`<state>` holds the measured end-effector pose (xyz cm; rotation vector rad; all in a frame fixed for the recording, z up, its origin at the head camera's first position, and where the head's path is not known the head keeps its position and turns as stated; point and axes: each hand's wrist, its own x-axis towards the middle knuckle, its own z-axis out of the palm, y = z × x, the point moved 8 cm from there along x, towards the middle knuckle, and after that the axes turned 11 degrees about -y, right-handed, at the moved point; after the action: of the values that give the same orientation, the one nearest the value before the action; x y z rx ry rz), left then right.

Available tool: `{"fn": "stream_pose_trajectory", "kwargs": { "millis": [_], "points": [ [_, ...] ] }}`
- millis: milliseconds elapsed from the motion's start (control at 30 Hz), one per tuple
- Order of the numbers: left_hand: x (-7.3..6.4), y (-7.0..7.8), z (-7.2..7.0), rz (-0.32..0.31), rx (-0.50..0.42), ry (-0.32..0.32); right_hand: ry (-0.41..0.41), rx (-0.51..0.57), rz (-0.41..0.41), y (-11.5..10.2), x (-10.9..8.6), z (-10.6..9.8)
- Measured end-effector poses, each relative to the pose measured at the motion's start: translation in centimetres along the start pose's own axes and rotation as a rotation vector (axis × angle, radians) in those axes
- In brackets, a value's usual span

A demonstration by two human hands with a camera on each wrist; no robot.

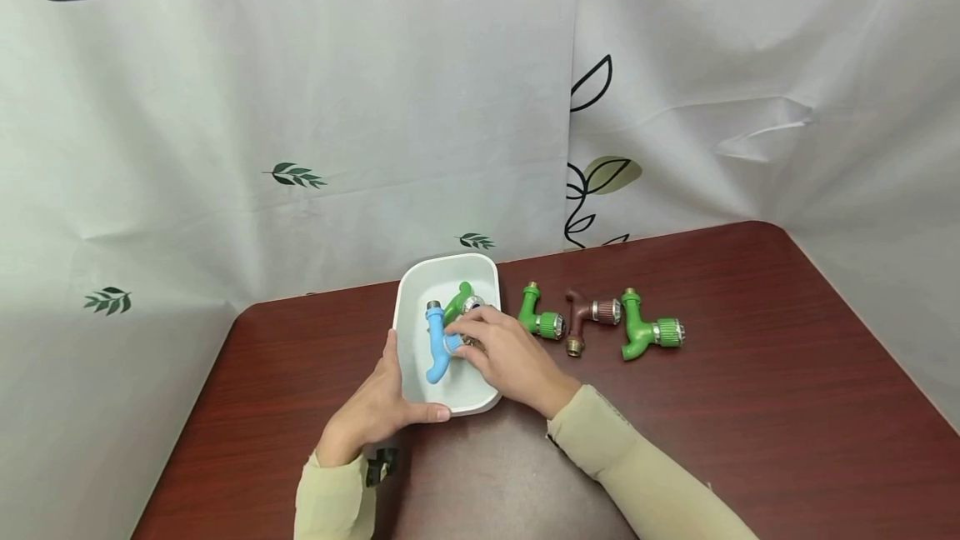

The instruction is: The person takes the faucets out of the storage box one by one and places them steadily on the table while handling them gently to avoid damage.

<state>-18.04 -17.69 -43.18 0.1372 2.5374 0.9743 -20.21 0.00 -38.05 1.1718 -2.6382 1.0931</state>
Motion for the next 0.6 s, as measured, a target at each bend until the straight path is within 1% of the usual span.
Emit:
{"fn": "stream_pose_trajectory", "kwargs": {
  "millis": [267, 433, 600],
  "points": [
    [0.0, -0.1, 0.1, -0.013, 0.001, -0.001, 0.011, 0.006, -0.024, -0.6, -0.8, -0.8],
    [0.0, 0.0, 0.0, -0.009, 0.004, 0.004, 0.030, -0.016, -0.031, -0.8, -1.3, -1.4],
    [0.0, 0.0, -0.1, -0.006, 0.010, 0.012, 0.050, -0.012, -0.047, -1.1, -1.9, -1.9]
  ]
}}
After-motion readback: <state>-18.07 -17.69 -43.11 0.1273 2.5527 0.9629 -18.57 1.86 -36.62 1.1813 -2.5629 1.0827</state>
